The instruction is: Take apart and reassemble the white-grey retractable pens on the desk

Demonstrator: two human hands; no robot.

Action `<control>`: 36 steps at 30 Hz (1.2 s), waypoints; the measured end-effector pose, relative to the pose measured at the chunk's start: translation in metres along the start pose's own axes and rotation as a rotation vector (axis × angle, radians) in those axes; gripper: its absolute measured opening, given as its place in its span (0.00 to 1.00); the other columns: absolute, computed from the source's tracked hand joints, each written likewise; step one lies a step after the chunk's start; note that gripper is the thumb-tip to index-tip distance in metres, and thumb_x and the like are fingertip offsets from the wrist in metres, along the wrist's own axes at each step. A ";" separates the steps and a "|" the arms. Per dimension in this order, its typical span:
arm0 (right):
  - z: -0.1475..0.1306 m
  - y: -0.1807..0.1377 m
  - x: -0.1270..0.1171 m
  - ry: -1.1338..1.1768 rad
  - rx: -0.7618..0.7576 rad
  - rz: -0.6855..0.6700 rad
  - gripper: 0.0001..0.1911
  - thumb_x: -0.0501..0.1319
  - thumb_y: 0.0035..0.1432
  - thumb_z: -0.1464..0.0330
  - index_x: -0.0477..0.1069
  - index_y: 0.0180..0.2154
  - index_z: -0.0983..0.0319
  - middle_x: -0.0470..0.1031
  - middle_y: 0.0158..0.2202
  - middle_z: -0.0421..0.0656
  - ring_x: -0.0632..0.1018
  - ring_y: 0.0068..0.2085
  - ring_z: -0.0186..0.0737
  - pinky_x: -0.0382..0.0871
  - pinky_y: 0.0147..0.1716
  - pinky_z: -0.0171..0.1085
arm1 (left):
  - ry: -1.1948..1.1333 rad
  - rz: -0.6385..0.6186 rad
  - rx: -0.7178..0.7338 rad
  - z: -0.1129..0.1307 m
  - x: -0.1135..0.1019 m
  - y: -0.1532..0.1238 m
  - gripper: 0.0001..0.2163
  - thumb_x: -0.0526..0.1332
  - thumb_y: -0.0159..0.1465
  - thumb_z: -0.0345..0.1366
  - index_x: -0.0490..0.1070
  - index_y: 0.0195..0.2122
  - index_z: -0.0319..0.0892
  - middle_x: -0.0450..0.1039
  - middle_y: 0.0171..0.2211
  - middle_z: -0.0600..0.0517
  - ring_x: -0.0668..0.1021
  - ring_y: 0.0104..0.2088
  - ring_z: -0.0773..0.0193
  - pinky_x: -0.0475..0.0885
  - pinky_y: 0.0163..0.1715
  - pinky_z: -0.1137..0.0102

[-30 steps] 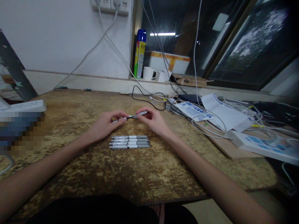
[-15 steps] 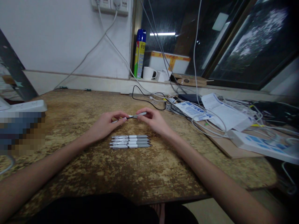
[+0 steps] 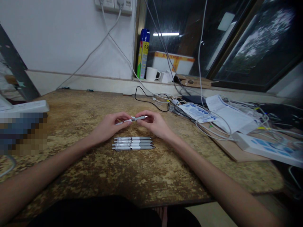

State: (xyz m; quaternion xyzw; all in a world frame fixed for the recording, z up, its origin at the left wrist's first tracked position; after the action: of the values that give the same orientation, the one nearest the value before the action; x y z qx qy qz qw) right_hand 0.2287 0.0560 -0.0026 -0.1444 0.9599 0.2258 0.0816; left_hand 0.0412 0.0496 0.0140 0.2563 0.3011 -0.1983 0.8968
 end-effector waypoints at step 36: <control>-0.003 -0.003 0.000 -0.152 0.036 -0.054 0.09 0.61 0.66 0.65 0.73 0.47 0.60 0.73 0.32 0.39 0.72 0.31 0.35 0.64 0.30 0.35 | 0.089 -0.021 0.010 0.005 0.003 -0.001 0.15 0.61 0.71 0.47 0.81 0.50 0.46 0.84 0.46 0.51 0.81 0.43 0.57 0.71 0.46 0.66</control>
State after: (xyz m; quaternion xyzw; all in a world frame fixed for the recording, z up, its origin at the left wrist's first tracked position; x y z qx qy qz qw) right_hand 0.2298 0.0524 -0.0013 -0.1511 0.9507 0.2164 0.1627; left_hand 0.0448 0.0452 0.0153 0.2659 0.3422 -0.1978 0.8792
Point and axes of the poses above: each hand's wrist, its own y-axis towards the middle knuckle, its own x-axis out of the palm, z = x × y, the point moved 5 cm from there along y, towards the middle knuckle
